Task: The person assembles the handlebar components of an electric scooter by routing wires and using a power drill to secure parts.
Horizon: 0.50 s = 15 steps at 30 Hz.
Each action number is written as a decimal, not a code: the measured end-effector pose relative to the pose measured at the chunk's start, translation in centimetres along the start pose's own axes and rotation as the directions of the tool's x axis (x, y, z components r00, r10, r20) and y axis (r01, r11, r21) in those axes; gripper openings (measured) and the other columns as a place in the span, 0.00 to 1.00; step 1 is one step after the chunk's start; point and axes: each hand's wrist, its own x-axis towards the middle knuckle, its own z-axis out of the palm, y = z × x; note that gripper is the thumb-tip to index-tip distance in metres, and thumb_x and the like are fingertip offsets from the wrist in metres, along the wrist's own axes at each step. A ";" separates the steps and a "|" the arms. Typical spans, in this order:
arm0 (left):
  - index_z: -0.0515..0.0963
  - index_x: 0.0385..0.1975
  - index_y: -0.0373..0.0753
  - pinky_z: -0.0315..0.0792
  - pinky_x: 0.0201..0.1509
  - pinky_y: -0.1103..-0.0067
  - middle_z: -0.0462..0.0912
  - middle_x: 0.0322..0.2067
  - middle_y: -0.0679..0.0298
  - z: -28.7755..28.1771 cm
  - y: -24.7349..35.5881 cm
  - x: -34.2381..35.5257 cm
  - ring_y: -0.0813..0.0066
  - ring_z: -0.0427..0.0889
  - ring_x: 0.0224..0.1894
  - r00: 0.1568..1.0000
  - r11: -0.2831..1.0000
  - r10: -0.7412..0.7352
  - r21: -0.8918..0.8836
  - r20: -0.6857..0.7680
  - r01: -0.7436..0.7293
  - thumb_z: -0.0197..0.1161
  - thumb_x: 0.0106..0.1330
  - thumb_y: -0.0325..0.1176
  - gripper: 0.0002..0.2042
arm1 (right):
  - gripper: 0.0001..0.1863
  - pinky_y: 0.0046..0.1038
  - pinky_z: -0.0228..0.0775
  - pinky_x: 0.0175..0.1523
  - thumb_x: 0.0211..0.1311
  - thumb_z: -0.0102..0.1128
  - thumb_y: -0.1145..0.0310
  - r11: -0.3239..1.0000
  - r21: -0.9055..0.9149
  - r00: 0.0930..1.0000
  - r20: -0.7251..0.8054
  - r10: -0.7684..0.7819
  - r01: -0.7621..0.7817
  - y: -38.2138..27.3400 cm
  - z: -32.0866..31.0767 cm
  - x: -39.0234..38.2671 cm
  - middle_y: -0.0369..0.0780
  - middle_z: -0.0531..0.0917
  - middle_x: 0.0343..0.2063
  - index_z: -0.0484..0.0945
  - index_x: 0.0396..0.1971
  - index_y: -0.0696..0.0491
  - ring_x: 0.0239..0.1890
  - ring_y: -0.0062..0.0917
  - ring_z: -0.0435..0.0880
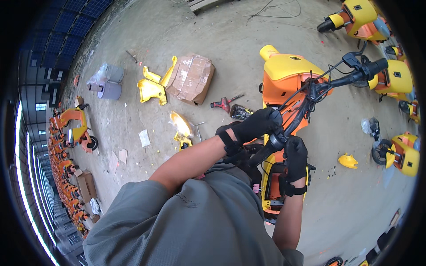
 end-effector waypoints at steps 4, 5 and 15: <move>0.70 0.38 0.35 0.72 0.39 0.79 0.76 0.32 0.63 1.1 -0.1 0.1 0.77 0.75 0.33 0.991 0.987 0.030 0.157 -0.133 -0.008 0.63 0.53 0.27 0.13 | 0.06 0.15 0.60 0.24 0.65 0.52 0.69 0.999 -0.003 0.999 0.030 0.043 -0.043 -1.1 -0.5 -0.1 0.30 0.73 0.23 0.74 0.38 0.55 0.21 0.10 0.68; 0.71 0.38 0.35 0.72 0.39 0.78 0.76 0.32 0.63 1.1 -0.5 0.1 0.76 0.76 0.33 0.986 0.984 0.069 0.175 -0.155 -0.041 0.63 0.54 0.28 0.13 | 0.06 0.15 0.60 0.24 0.65 0.52 0.69 0.999 -0.014 0.998 0.036 0.045 -0.045 -0.9 -0.6 0.1 0.30 0.73 0.23 0.74 0.38 0.55 0.21 0.10 0.68; 0.67 0.34 0.34 0.70 0.40 0.75 0.72 0.30 0.61 1.9 -1.0 -0.1 0.74 0.73 0.34 0.958 0.976 0.200 0.124 -0.204 -0.177 0.61 0.56 0.28 0.11 | 0.10 0.16 0.60 0.25 0.69 0.51 0.63 0.980 -0.197 1.000 0.023 -0.007 0.011 -0.7 -0.4 0.4 0.30 0.72 0.22 0.75 0.38 0.55 0.21 0.11 0.68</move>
